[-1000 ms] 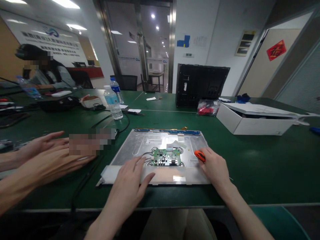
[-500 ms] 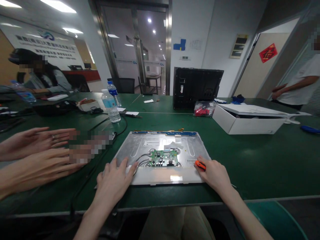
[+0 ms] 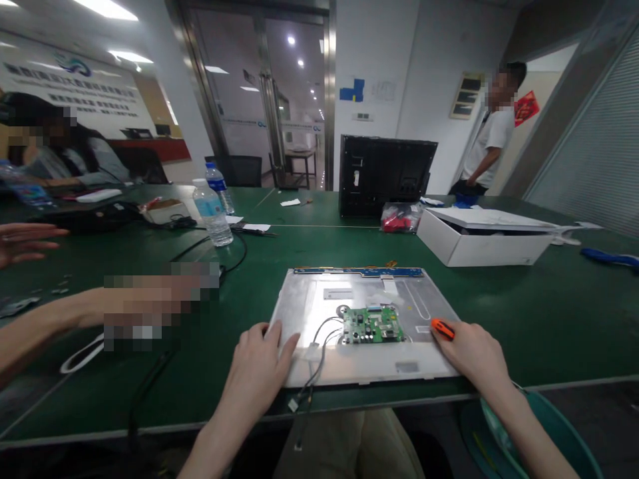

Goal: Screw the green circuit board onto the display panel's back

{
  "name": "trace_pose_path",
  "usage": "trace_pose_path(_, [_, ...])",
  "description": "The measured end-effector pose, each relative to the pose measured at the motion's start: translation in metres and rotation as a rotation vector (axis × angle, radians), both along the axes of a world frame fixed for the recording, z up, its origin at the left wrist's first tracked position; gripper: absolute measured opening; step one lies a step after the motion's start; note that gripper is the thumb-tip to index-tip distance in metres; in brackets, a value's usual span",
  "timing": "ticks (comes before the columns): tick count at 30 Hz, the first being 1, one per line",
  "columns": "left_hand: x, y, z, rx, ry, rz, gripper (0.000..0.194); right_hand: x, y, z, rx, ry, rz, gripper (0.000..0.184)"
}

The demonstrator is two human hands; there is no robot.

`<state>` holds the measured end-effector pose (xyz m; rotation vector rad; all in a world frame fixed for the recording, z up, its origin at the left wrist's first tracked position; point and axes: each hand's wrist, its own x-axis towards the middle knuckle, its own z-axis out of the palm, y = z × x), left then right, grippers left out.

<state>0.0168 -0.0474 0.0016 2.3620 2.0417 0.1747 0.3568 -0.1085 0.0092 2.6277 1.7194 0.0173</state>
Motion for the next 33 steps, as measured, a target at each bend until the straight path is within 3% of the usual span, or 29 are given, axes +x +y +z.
trace_pose_path(6, [0.037, -0.006, -0.002, -0.052, -0.075, -0.230, 0.043, 0.025, 0.009, 0.008, 0.068, 0.005, -0.096, 0.038])
trace_pose_path(9, [0.054, -0.009, -0.001, -0.079, -0.107, -0.334, 0.042, 0.033, 0.023, 0.001, 0.164, 0.005, -0.054, 0.045])
trace_pose_path(15, [0.085, -0.011, -0.001, -0.123, -0.136, -0.492, 0.043, 0.072, 0.037, -0.024, 0.236, -0.012, 0.006, 0.035])
trace_pose_path(21, [0.103, -0.011, -0.002, -0.094, -0.112, -0.568, 0.044, 0.105, 0.032, -0.036, 0.284, -0.083, 0.064, 0.025])
trace_pose_path(28, [0.121, -0.008, -0.009, -0.012, -0.113, -0.630, 0.043, 0.128, 0.032, -0.035, 0.249, -0.130, 0.058, 0.033])
trace_pose_path(33, [0.139, -0.008, -0.013, 0.041, -0.090, -0.667, 0.047, 0.148, 0.036, -0.033, 0.241, -0.191, 0.038, 0.029])
